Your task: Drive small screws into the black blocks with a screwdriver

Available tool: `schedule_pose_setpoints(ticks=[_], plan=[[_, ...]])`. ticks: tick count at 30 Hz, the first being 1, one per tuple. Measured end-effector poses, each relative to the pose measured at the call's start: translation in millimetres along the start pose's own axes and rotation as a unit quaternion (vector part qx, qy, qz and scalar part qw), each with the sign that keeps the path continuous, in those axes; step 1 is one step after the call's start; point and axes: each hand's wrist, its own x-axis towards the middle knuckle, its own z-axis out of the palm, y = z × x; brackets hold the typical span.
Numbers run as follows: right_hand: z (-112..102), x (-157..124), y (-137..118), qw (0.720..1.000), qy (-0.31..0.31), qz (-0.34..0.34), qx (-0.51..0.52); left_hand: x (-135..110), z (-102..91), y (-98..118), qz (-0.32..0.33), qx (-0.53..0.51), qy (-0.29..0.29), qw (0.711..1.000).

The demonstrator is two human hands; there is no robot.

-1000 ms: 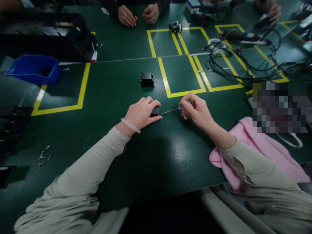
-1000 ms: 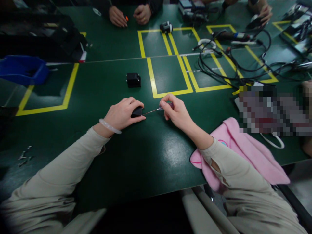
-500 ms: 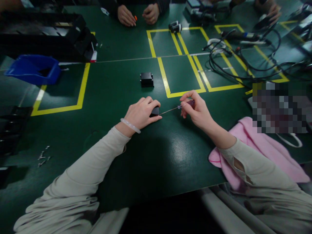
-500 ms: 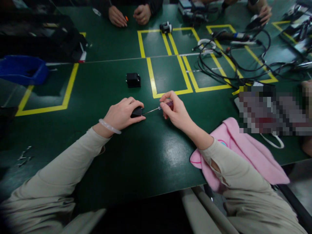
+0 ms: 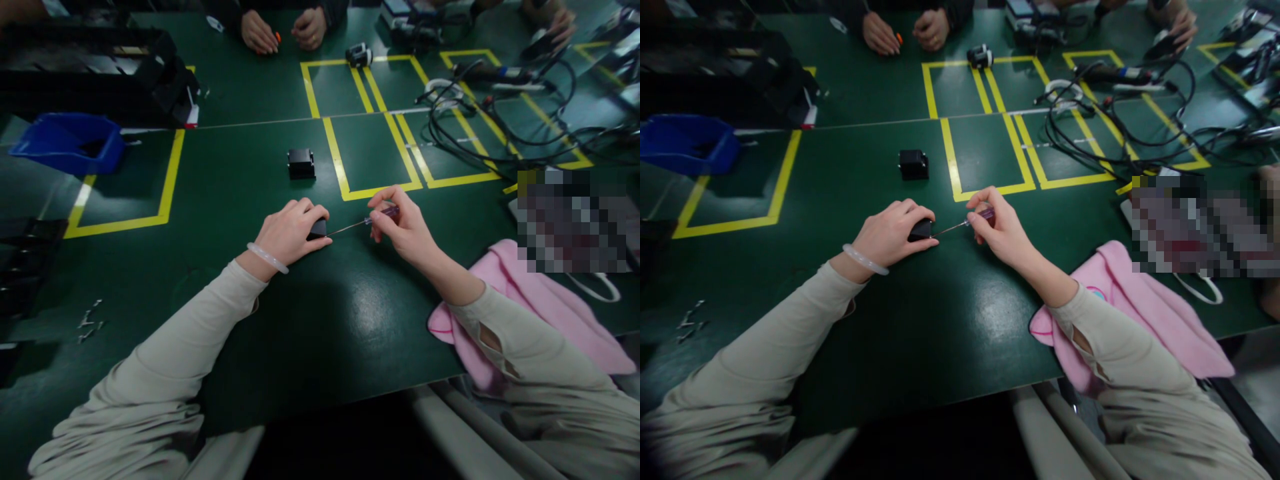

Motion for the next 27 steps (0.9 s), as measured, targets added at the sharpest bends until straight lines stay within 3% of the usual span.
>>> schedule_pose_setpoints(ticks=[27], plan=[[0.7, -0.9, -2.5, 1.0, 0.002, 0.011, -0.022, 0.2, -1.5, 0.3, -0.006, -0.01, -0.013, 1.0]])
